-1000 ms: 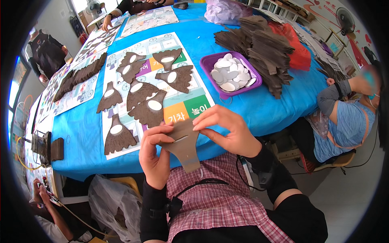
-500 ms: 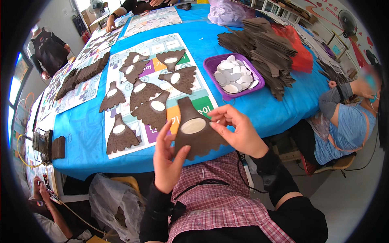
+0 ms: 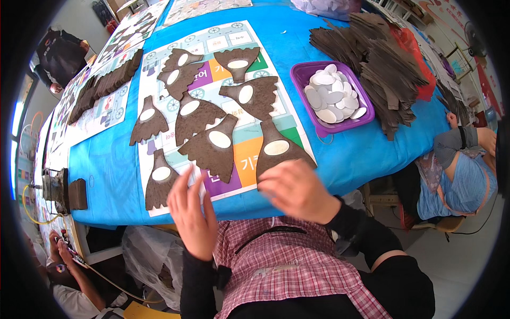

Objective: Manually assembling and aligning various leather or fabric components of a shoe upper on a work table.

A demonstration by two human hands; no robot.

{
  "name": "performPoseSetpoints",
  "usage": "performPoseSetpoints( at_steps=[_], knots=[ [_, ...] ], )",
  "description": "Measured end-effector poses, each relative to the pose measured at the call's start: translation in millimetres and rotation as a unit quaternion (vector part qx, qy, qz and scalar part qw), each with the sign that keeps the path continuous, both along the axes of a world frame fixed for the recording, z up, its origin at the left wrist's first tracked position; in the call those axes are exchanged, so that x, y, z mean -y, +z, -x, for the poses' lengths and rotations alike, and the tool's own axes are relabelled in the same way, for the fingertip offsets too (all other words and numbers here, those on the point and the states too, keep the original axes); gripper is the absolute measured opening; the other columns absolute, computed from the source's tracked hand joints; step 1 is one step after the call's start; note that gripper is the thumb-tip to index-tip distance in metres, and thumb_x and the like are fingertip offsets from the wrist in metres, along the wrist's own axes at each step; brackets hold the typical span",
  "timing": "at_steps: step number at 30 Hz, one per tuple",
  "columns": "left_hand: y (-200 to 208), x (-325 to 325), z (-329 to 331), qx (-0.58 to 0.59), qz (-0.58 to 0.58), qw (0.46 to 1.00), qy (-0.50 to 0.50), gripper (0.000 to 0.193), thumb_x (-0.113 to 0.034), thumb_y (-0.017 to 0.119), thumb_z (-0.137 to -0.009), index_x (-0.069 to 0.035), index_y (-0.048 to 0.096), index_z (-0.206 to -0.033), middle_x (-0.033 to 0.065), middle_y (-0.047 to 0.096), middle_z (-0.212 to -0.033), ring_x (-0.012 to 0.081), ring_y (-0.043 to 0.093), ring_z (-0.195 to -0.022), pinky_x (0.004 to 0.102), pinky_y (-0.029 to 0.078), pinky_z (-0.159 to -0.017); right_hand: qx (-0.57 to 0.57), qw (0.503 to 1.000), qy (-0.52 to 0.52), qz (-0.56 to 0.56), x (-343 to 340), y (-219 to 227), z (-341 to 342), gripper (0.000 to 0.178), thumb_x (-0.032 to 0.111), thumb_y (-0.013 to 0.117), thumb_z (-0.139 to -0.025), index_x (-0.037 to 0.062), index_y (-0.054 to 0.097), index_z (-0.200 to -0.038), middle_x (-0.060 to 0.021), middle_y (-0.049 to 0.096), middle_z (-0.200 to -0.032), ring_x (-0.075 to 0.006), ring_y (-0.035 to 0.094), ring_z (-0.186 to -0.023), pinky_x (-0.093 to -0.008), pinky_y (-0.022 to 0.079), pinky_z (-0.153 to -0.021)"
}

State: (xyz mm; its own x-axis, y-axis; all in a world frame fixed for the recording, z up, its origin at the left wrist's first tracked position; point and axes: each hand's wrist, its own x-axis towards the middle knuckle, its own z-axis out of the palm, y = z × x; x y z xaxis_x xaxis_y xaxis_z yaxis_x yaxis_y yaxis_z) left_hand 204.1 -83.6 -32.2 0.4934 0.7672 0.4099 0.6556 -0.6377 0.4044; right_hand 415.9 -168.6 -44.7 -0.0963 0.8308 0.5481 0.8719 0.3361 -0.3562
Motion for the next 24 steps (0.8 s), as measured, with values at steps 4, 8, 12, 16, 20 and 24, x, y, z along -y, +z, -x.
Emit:
performPoseSetpoints(
  at_steps=[4,8,12,16,20,24],
  knots=[
    [-4.4,-34.9,-15.9,-0.104,-0.033,0.994,-0.005,0.025,-0.006,0.051,-0.085,-0.007,0.056,-0.110,0.0098,0.054,-0.117,0.0276,0.045,-0.120,0.0411,0.025,-0.104,0.038,0.998,0.044,0.009,-32.6,-3.9,34.8,0.016,0.015,0.060,-0.079,0.0074,0.059,-0.092,-0.0064,0.055,-0.105,-0.0214,0.053,-0.097,-0.0353,0.042,-0.086],
    [-0.3,-15.4,-0.5,-0.158,-0.015,0.986,-0.057,0.024,-0.011,0.060,-0.080,-0.009,0.057,-0.104,0.0073,0.054,-0.107,0.0269,0.046,-0.114,0.0438,0.023,-0.105,0.086,0.993,0.052,0.055,-30.1,-11.7,29.4,0.016,0.015,0.055,-0.078,0.0056,0.059,-0.091,-0.0072,0.055,-0.105,-0.0200,0.052,-0.103,-0.0332,0.040,-0.090],
    [-9.6,-8.1,6.1,-0.073,0.018,0.996,-0.047,0.028,-0.009,0.061,-0.079,-0.008,0.057,-0.107,0.0097,0.052,-0.111,0.0284,0.047,-0.111,0.0436,0.026,-0.102,0.078,0.993,0.070,0.063,-26.6,-13.9,20.9,0.019,0.015,0.056,-0.077,0.0045,0.059,-0.092,-0.0079,0.055,-0.108,-0.0207,0.051,-0.106,-0.0336,0.041,-0.089],
    [-15.8,-6.3,32.8,-0.046,-0.010,0.995,0.085,0.029,-0.008,0.059,-0.082,-0.008,0.055,-0.111,0.0126,0.051,-0.116,0.0304,0.047,-0.111,0.0426,0.031,-0.095,0.017,0.991,0.097,0.092,-25.3,0.9,25.1,0.043,0.020,0.065,-0.078,0.0019,0.054,-0.116,-0.0098,0.053,-0.121,-0.0232,0.049,-0.117,-0.0367,0.039,-0.094],
    [-28.8,-4.9,58.1,-0.059,0.017,0.995,0.084,0.031,-0.009,0.059,-0.082,-0.005,0.053,-0.112,0.0146,0.050,-0.119,0.0342,0.046,-0.113,0.0425,0.034,-0.095,0.028,0.983,0.138,0.117,-19.2,-15.2,36.6,0.050,0.024,0.062,-0.080,-0.0047,0.051,-0.119,-0.0147,0.049,-0.127,-0.0278,0.043,-0.123,-0.0392,0.035,-0.103],
    [-34.4,-8.8,68.7,-0.036,0.021,0.998,0.050,0.031,-0.009,0.059,-0.082,-0.004,0.051,-0.112,0.0144,0.050,-0.119,0.0339,0.046,-0.113,0.0425,0.033,-0.097,0.032,0.984,0.135,0.116,-18.2,-16.3,34.4,0.050,0.024,0.063,-0.079,-0.0048,0.052,-0.118,-0.0149,0.049,-0.126,-0.0279,0.043,-0.123,-0.0390,0.036,-0.102]
  ],
)
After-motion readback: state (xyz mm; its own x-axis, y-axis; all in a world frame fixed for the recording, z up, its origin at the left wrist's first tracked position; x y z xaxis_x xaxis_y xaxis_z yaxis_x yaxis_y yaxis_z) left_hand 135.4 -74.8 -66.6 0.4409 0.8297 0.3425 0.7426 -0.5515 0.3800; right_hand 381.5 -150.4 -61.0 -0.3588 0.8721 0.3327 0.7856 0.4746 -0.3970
